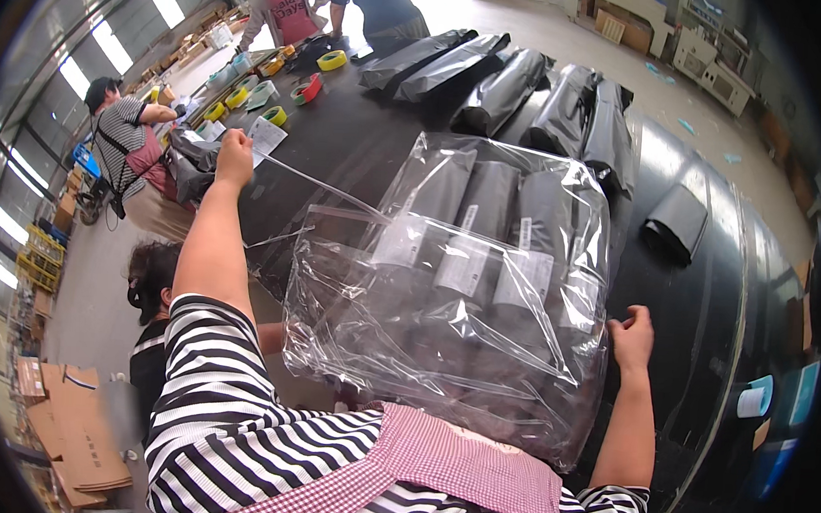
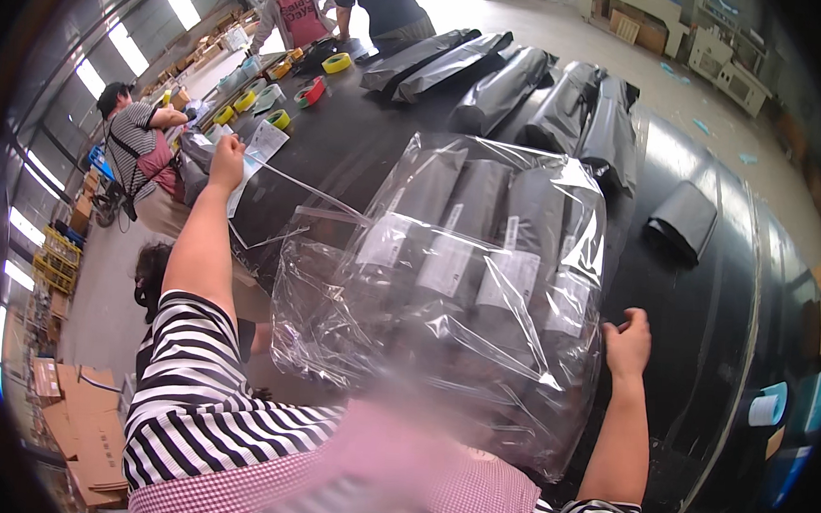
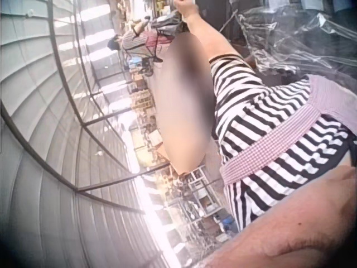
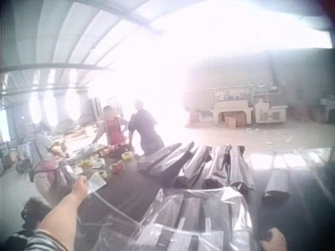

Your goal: The person places items inside a large plastic bag, seals the bag with tape, and then applies labels to the exterior of the package.

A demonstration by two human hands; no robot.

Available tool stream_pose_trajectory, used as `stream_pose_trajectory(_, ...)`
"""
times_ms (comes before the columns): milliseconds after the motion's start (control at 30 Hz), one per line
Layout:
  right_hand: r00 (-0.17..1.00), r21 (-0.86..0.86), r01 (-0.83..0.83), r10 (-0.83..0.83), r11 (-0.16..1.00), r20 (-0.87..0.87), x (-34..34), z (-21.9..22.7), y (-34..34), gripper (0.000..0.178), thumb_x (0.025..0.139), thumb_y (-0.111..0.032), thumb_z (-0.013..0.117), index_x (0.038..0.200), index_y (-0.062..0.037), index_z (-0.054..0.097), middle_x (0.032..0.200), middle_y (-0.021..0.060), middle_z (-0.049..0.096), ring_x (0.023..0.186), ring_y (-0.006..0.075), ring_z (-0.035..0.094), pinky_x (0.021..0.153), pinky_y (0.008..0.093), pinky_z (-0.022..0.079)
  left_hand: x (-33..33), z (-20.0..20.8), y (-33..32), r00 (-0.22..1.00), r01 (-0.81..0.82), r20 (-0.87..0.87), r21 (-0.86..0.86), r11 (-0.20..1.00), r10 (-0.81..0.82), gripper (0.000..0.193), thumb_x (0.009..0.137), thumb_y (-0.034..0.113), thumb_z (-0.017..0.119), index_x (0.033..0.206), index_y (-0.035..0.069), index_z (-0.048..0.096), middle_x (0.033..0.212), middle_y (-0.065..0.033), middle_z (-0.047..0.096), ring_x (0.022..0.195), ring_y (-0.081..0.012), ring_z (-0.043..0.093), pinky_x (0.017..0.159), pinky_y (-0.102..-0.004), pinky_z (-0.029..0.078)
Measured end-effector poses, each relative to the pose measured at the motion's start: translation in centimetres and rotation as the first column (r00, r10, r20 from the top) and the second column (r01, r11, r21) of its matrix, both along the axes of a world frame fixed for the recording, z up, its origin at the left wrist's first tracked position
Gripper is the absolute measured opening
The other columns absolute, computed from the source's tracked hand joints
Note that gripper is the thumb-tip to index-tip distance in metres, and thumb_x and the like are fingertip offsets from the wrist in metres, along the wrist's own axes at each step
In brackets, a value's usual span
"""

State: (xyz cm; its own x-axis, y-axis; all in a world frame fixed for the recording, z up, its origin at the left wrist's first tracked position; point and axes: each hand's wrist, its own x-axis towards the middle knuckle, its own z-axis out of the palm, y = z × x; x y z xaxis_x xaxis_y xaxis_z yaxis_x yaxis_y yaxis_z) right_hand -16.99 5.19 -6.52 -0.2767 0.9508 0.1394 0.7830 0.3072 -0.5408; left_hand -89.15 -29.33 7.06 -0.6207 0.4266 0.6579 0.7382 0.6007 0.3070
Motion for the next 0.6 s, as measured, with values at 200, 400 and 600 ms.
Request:
stream_pose_trajectory(200,0.448,-0.077,-0.891,0.839,0.448,-0.308,-15.8,12.2,-9.7,0.055,0.084,0.008,0.059,0.136,-0.0090,0.056,0.142,0.0130,0.053,0.131,0.0291,0.049,0.109,0.0379,0.038,-1.9,-4.0,-0.3,0.964,-0.055,-0.261,0.009,0.998,0.055,0.016,0.094,0.012,0.051,0.105,0.001,0.051,0.126,-0.0262,0.053,0.122,-0.0421,0.049,0.104,-0.0467,0.040)
stream_pose_trajectory(400,0.365,-0.220,-0.839,0.813,0.499,0.454,-22.6,8.2,-13.2,0.081,0.093,-0.049,0.055,0.156,-0.0116,0.021,0.163,0.0112,0.014,0.152,0.0276,0.008,0.122,0.0479,0.006,-5.6,9.8,0.4,0.753,-0.322,-0.604,0.006,0.947,0.260,0.019,0.090,0.008,0.049,0.108,0.002,0.049,0.136,-0.0243,0.046,0.120,-0.0440,0.051,0.102,-0.0487,0.044)
stream_pose_trajectory(600,0.068,-0.140,-0.983,0.949,0.116,0.307,-33.2,6.3,-17.0,0.076,0.095,-0.050,0.048,0.153,-0.0053,0.028,0.161,0.0131,0.022,0.150,0.0293,0.014,0.123,0.0414,0.009,-8.6,18.9,-5.2,0.683,-0.388,-0.688,-0.058,0.920,0.244,0.051,0.095,0.015,0.044,0.141,-0.006,0.037,0.149,-0.0298,0.034,0.138,-0.0453,0.033,0.117,-0.0468,0.027)
